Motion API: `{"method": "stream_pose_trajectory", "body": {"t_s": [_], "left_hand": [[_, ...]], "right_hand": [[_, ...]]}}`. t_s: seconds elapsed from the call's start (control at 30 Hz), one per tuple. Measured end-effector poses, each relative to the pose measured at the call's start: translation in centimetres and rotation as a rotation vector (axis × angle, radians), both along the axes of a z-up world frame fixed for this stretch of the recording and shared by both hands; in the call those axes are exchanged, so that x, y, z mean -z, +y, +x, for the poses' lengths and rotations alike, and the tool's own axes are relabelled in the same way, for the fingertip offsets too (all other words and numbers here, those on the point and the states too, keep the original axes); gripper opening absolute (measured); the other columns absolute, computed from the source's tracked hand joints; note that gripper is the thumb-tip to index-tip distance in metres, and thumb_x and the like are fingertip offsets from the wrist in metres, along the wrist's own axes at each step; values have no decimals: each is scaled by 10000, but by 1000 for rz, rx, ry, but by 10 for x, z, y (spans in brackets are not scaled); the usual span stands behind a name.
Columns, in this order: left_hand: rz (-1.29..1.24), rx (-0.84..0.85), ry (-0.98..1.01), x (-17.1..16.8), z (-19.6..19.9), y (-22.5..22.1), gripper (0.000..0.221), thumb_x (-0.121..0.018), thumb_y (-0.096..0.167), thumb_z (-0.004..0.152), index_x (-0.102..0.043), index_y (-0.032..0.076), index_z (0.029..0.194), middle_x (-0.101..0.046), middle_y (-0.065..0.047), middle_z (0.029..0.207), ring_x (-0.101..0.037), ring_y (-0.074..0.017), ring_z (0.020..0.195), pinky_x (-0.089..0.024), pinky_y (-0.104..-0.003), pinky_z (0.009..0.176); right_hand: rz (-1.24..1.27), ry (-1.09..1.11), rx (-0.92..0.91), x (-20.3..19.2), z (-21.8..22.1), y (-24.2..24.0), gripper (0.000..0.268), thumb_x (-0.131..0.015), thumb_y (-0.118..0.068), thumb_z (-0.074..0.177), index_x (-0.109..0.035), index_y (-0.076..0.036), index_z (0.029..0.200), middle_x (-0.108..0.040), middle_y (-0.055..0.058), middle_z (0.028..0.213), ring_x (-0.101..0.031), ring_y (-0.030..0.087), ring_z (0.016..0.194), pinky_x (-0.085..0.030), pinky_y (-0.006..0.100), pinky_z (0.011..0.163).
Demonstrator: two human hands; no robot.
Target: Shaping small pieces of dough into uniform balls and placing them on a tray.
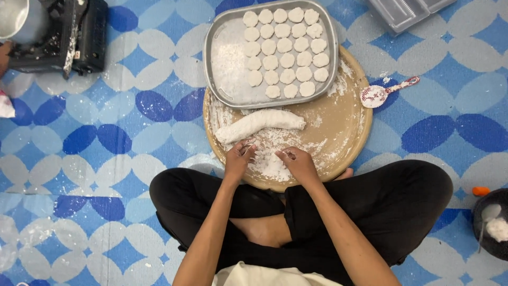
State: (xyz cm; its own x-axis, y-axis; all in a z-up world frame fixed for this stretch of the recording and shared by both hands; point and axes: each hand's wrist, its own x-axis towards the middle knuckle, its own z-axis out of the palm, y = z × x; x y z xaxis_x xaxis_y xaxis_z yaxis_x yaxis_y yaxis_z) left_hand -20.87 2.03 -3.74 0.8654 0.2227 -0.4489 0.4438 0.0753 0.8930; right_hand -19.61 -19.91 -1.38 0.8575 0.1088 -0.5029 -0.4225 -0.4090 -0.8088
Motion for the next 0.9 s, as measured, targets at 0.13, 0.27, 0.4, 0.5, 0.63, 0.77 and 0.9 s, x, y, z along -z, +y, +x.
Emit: {"method": "stream_pose_trajectory", "body": {"t_s": [0.13,0.27,0.4,0.5,0.63,0.77,0.9], "left_hand": [[-23,-66,-33,5,-3,1,308,-729,162,950,-684,32,1226,-752,-110,930,-648,-102,676,-587,-202,542],[-22,-114,-74,11,-3,2,322,-748,136,932,-683,-9,1213,-749,-143,922,-645,-118,654,-583,-209,514],[-6,-108,-107,7,-4,-3,271,-745,113,934,-705,-10,1173,-753,-138,906,-671,-134,655,-601,-233,538],[17,-94,-87,14,-8,-3,227,-733,123,944,-731,10,1141,-765,-141,900,-692,-137,660,-617,-241,560],[24,-96,-77,10,-9,-1,231,-709,138,966,-733,21,1164,-764,-137,924,-695,-139,706,-624,-255,598],[68,-46,-42,-3,-10,-2,332,-815,140,868,-740,52,1179,-774,-126,983,-710,-136,808,-620,-267,700],[97,-33,-2,-13,-8,-1,383,-860,151,820,-747,55,1173,-774,-159,1028,-736,-179,874,-623,-303,791]], "right_hand": [[-181,-61,-190,-17,-6,-1,381,-656,-425,947,-787,-68,959,-765,198,895,-709,400,970,-528,469,825],[-336,-385,-281,-16,-10,-1,286,-689,-309,950,-774,-106,1132,-707,167,1109,-622,354,1192,-496,429,1013],[-228,-563,-488,-3,-13,-1,391,-699,-143,886,-698,-98,1274,-678,123,1225,-605,306,1250,-483,397,1041],[-294,-802,-663,22,-18,6,364,-739,-96,842,-726,-72,1204,-701,146,1191,-643,332,1187,-509,414,989],[-314,-835,-528,36,-13,1,301,-733,-153,890,-736,-92,1185,-724,120,1140,-659,301,1155,-517,408,996],[-466,-775,-573,51,-15,-13,281,-732,-271,882,-744,-164,1142,-757,56,1064,-684,246,1103,-491,381,1008],[-439,-651,-538,62,-16,-16,257,-743,-276,875,-756,-184,1114,-773,39,1018,-708,238,1055,-474,357,1021]]}}
